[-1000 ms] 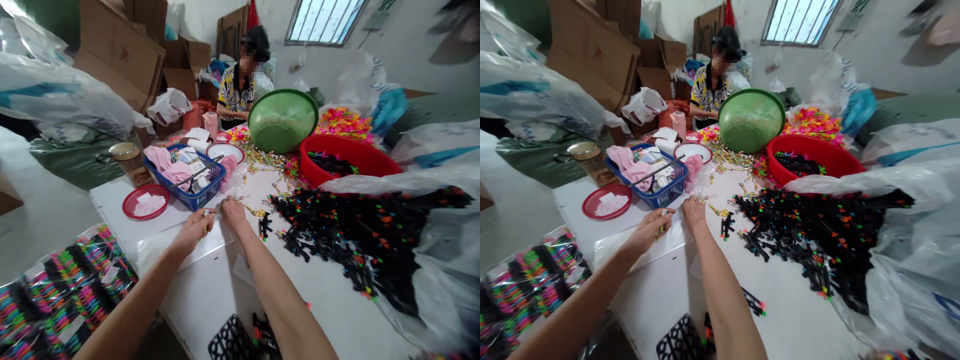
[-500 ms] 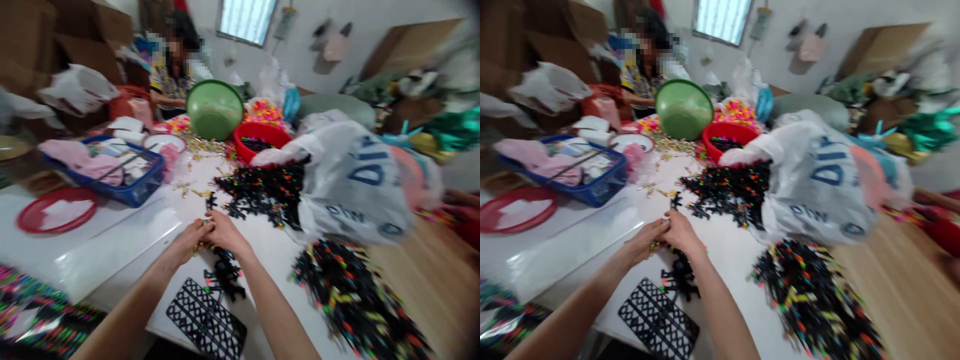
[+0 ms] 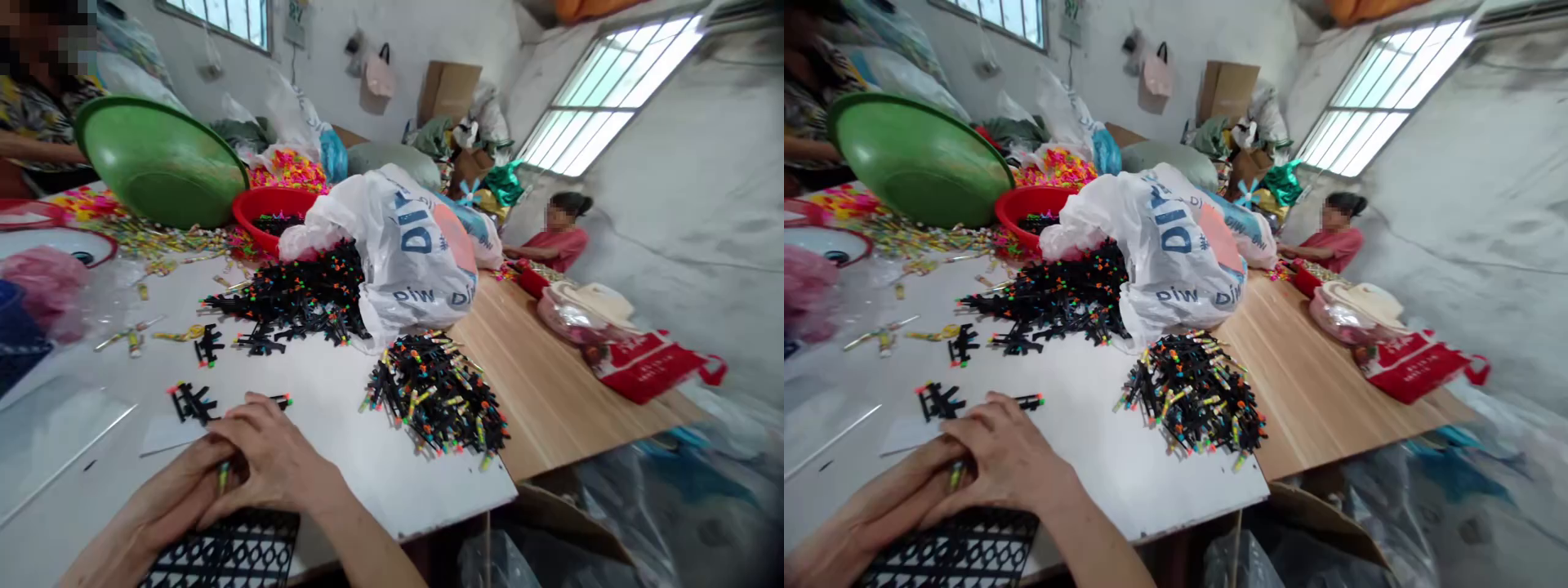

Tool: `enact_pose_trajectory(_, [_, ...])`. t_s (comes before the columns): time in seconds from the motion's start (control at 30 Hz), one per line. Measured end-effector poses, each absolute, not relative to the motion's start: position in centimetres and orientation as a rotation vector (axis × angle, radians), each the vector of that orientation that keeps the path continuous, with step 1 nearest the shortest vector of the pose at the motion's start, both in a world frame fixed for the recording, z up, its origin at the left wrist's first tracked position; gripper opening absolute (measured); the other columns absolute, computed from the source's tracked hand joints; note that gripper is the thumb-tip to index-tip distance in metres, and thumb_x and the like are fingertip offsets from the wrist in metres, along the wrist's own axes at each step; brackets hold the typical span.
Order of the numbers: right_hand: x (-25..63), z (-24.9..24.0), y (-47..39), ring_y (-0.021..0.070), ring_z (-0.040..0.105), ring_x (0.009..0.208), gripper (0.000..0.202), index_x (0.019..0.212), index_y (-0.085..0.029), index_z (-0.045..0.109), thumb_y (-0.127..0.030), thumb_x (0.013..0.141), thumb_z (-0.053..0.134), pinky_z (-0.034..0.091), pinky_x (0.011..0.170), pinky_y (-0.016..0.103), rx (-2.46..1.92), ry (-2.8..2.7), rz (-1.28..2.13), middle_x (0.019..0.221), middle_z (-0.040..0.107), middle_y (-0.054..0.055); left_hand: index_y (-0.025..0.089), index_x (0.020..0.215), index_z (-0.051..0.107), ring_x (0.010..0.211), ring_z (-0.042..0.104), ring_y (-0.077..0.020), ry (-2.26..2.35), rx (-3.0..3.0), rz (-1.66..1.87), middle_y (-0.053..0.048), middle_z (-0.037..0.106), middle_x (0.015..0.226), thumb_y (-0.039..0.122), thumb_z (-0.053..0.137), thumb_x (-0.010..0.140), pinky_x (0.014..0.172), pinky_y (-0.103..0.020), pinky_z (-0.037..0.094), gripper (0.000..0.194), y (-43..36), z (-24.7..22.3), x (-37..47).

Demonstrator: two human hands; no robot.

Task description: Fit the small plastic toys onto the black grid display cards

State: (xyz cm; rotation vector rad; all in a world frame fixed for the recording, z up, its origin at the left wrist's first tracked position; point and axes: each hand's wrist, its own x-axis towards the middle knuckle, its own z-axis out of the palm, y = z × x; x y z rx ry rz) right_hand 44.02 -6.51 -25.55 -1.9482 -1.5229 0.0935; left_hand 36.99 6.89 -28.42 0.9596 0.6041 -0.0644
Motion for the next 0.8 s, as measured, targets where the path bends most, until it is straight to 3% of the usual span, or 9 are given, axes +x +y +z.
enact_pose_trajectory(0.1, [44.0,-25.8,-6.4,0.0159,0.036,0.125,0.065,0.129,-0.019,0.039,-0.042,0.074,0.067,0.025,0.108,0.031,-1.860,-1.425,0.156,0.127,0.049,0.007,0.023,0.077,0.064,0.076,0.062,-0.0168,0.558,0.846,-0.127,0.004,0.066,0.078,0.017,0.068,0.062,0.063,-0.025,0.052,0.017,5.7,-27.1,36.2])
enact_pose_trajectory(0.23, [43.0,-25.8,-5.4,0.0166,0.036,0.125,0.061,0.129,-0.021,0.042,-0.037,0.075,0.066,0.031,0.105,0.030,-1.806,-1.348,0.239,0.132,0.043,0.007,0.020,0.086,0.059,0.067,0.061,-0.0112,0.592,0.835,0.050,0.002,0.063,0.075,0.015,0.071,0.062,0.054,-0.017,0.049,0.027,4.9,-27.1,35.3])
enact_pose_trajectory(0.37, [44.2,-26.2,-6.0,0.0194,0.035,0.126,0.061,0.129,-0.025,0.043,-0.035,0.074,0.067,0.032,0.104,0.033,-1.814,-1.305,0.263,0.137,0.038,0.006,0.018,0.098,0.055,0.073,0.061,-0.0136,0.552,0.938,0.158,-0.001,0.062,0.084,0.017,0.073,0.065,0.061,-0.024,0.053,0.037,6.8,-27.2,34.5])
enact_pose_trajectory(0.53, [49.5,-28.2,-6.9,0.0199,0.050,0.105,0.030,0.113,-0.018,0.056,-0.019,0.083,0.050,0.040,0.094,0.035,-2.202,-1.104,0.144,0.112,0.056,0.009,0.017,0.099,0.054,0.074,0.058,-0.0117,0.581,0.943,0.194,-0.002,0.061,0.083,0.012,0.074,0.063,0.062,-0.021,0.051,0.041,9.5,-27.1,33.8])
enact_pose_trajectory(0.67, [50.3,-29.8,-5.3,0.0213,0.050,0.098,0.035,0.109,-0.019,0.058,-0.009,0.077,0.050,0.042,0.086,0.033,-2.302,-1.353,0.210,0.105,0.058,0.009,0.014,0.095,0.056,0.069,0.057,-0.0095,0.589,0.896,0.153,-0.003,0.059,0.084,0.022,0.075,0.066,0.053,-0.016,0.045,0.035,9.2,-27.9,33.9])
enact_pose_trajectory(0.8, [49.7,-30.8,-4.7,0.0198,0.051,0.089,0.040,0.109,-0.019,0.057,-0.005,0.073,0.047,0.042,0.080,0.030,-2.365,-1.301,0.223,0.093,0.057,0.007,0.014,0.095,0.054,0.048,0.043,-0.0035,0.596,0.885,0.192,0.003,0.049,0.063,0.038,0.070,0.072,0.036,-0.011,0.024,0.037,8.8,-28.2,34.6])
